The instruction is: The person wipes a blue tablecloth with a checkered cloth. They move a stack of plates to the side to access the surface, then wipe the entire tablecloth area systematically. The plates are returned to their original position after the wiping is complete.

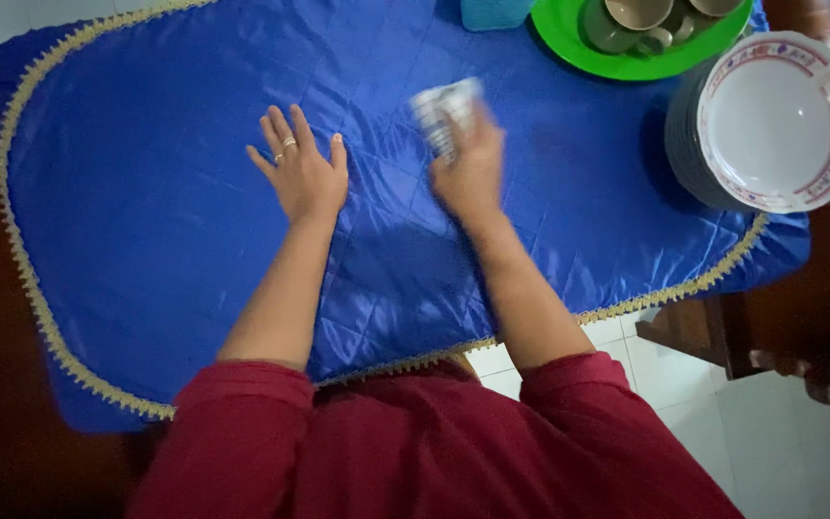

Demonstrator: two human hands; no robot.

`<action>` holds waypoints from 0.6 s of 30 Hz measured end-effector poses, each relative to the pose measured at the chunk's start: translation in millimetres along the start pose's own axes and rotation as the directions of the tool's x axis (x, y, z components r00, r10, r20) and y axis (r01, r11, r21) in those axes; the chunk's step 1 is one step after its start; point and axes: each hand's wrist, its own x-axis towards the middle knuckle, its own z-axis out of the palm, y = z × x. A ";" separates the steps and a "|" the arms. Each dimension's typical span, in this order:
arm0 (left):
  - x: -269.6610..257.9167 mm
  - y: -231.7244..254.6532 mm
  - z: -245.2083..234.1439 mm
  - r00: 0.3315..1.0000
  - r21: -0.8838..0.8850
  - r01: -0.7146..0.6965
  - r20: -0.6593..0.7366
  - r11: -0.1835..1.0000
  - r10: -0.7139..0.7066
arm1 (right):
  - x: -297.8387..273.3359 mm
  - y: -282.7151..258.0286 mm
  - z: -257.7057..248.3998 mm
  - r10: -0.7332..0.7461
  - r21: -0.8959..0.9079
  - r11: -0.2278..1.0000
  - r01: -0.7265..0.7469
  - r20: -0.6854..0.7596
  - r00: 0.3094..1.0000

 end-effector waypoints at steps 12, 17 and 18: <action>-0.1 -6.5 -1.7 0.998 0.015 -0.060 -0.018 0.998 0.060 | 37.3 168.8 -25.5 0.376 -0.050 0.901 -0.431 -0.405 0.833; -0.3 -10.7 5.7 0.995 -0.035 -0.087 -0.049 0.996 0.085 | 22.3 33.6 21.9 0.077 -0.029 0.996 -0.087 -0.242 0.967; 0.4 -11.3 7.7 0.994 -0.047 -0.092 -0.060 0.995 0.089 | 13.4 -0.7 28.1 -0.038 0.022 0.999 0.040 -0.103 0.994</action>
